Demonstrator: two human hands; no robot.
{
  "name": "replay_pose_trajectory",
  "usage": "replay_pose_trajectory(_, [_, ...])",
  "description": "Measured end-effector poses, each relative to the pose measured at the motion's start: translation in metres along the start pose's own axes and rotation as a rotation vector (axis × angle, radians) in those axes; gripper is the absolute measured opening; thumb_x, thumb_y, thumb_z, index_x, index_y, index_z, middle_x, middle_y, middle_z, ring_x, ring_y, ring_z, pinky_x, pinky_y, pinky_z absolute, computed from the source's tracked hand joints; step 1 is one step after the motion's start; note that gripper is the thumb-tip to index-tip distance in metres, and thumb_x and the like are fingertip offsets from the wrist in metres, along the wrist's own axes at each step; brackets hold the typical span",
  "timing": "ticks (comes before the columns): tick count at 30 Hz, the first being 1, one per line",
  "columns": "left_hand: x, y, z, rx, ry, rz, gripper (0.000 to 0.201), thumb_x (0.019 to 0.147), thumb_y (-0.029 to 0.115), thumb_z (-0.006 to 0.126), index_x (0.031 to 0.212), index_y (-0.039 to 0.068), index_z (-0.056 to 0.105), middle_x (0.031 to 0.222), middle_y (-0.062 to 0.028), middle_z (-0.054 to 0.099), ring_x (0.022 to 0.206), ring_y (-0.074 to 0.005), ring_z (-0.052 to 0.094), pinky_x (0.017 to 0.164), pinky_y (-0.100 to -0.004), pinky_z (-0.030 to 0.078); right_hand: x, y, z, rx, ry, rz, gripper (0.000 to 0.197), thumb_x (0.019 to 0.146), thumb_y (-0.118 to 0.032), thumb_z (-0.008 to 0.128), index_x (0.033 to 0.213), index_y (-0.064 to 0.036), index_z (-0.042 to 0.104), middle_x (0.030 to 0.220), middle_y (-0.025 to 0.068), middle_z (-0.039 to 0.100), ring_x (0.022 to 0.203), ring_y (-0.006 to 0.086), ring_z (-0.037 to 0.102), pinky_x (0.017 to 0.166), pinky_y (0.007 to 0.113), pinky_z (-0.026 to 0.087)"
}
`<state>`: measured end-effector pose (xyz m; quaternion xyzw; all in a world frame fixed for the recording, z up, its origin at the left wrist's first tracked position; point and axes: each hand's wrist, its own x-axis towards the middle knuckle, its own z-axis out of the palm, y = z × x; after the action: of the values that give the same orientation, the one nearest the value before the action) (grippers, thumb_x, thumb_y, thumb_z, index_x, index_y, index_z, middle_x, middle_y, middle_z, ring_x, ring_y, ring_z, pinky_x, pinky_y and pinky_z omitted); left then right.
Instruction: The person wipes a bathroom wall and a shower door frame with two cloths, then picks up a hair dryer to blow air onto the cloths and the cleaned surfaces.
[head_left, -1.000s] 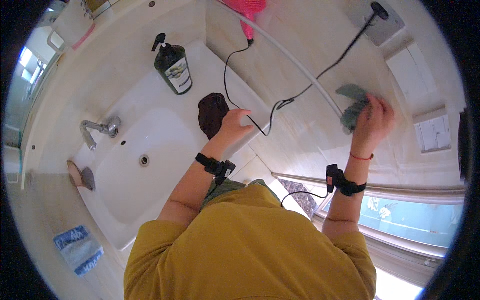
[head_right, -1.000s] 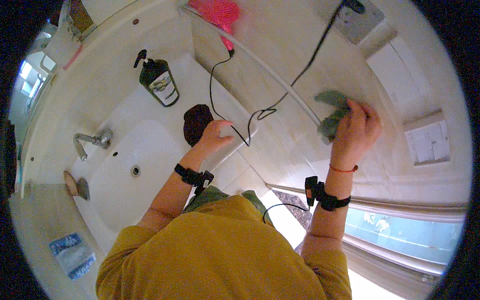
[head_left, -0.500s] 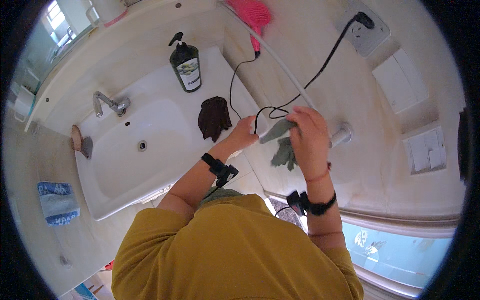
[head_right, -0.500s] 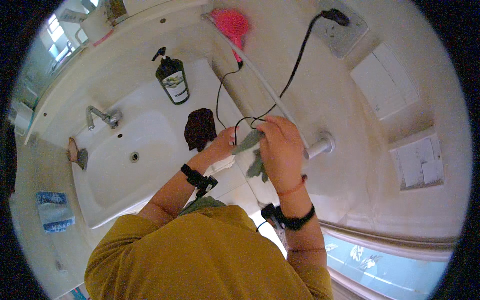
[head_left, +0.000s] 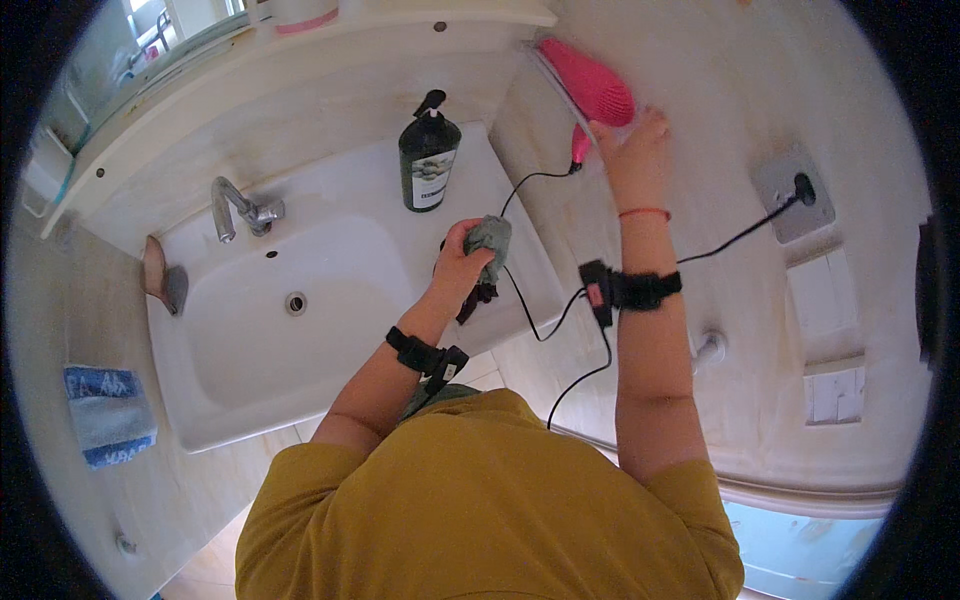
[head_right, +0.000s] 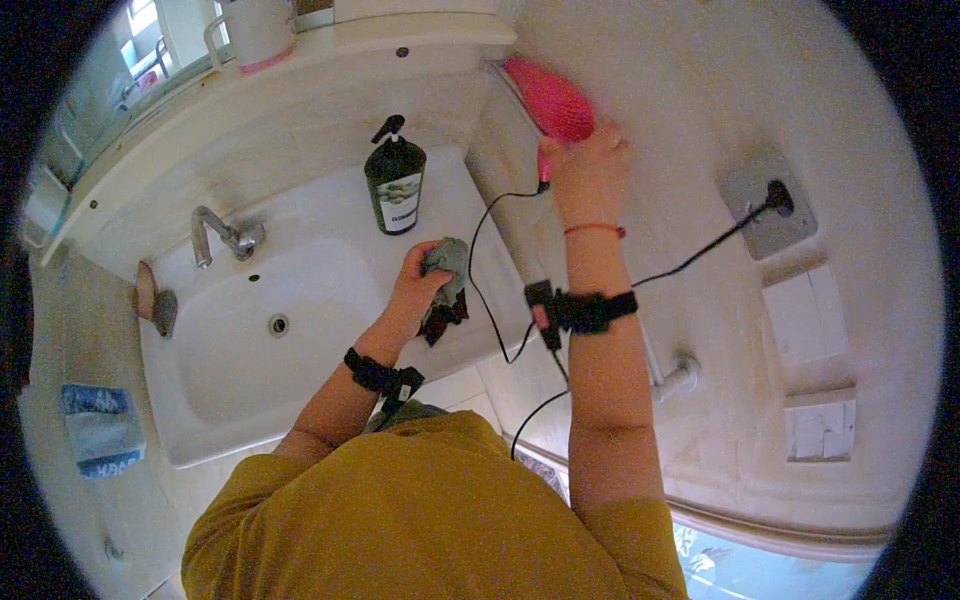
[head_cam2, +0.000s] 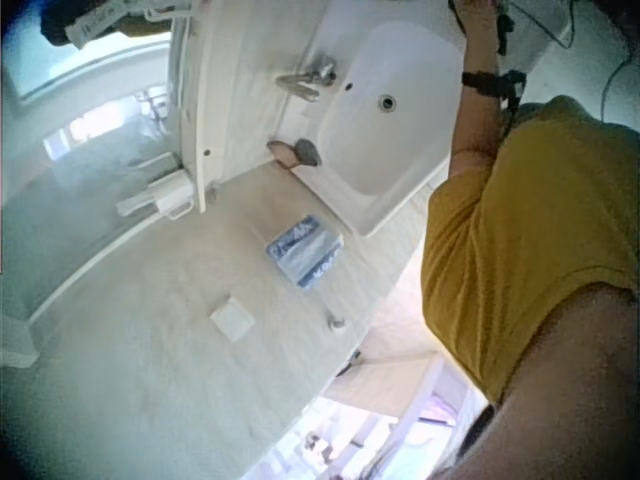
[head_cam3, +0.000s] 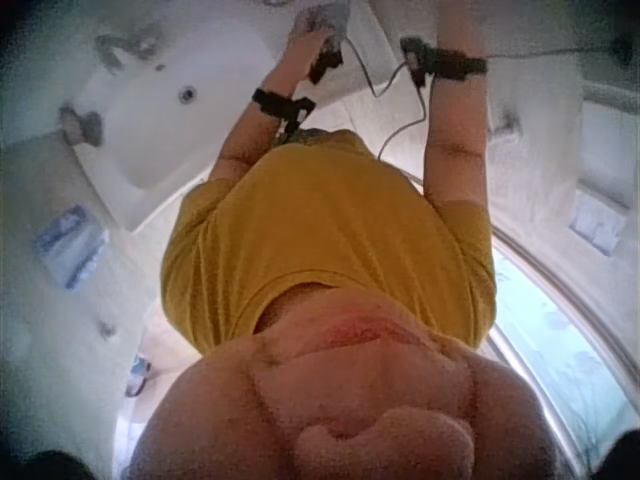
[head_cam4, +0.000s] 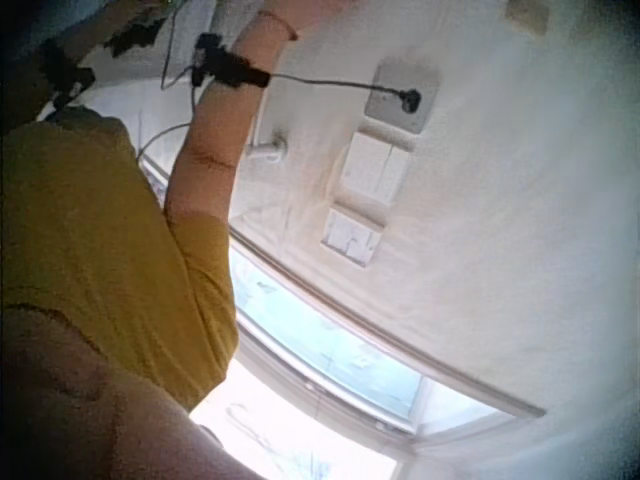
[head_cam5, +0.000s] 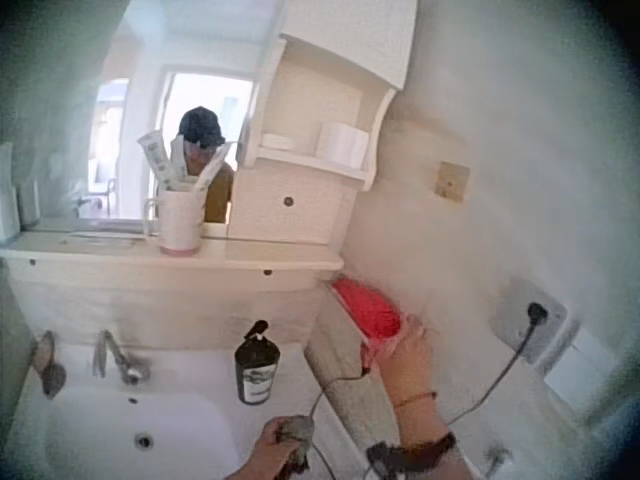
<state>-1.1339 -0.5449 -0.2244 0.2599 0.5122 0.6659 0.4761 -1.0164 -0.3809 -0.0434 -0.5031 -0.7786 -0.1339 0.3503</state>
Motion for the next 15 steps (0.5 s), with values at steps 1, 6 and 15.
replay_pose_trajectory(1, [0.001,-0.003,-0.002,0.017,0.007,0.026,0.047,0.078,-0.001,0.057,0.122,0.01,0.045,0.107,-0.0064,0.056,0.095,-0.0174,0.054,0.082,-0.0301,0.047,0.006,0.002,0.0,-0.003,-0.014,-0.005,0.071,0.073,-0.04,0.072,0.124,0.001,0.045,0.114,0.0223,0.054,0.103,0.0388,0.052,0.086,0.042,0.045])
replay_pose_trajectory(6, [0.002,-0.016,-0.015,0.031,0.013,0.098,0.046,0.079,0.002,0.057,0.122,0.011,0.046,0.107,-0.0071,0.056,0.093,-0.0173,0.055,0.081,-0.0299,0.048,0.012,0.018,0.018,0.037,-0.018,-0.018,0.083,0.064,-0.037,0.079,0.132,-0.0089,0.041,0.112,0.0263,0.051,0.102,0.0408,0.052,0.088,0.045,0.046])
replay_pose_trajectory(15, [0.022,0.005,-0.052,-0.187,-0.228,-0.051,0.045,0.087,0.019,0.06,0.126,0.006,0.042,0.115,-0.0071,0.054,0.102,-0.0164,0.053,0.09,-0.0313,0.043,0.007,-0.04,-0.07,0.151,0.376,-0.339,0.072,0.057,-0.023,0.082,0.123,-0.0151,0.054,0.105,0.014,0.052,0.095,0.0318,0.047,0.084,0.041,0.041])
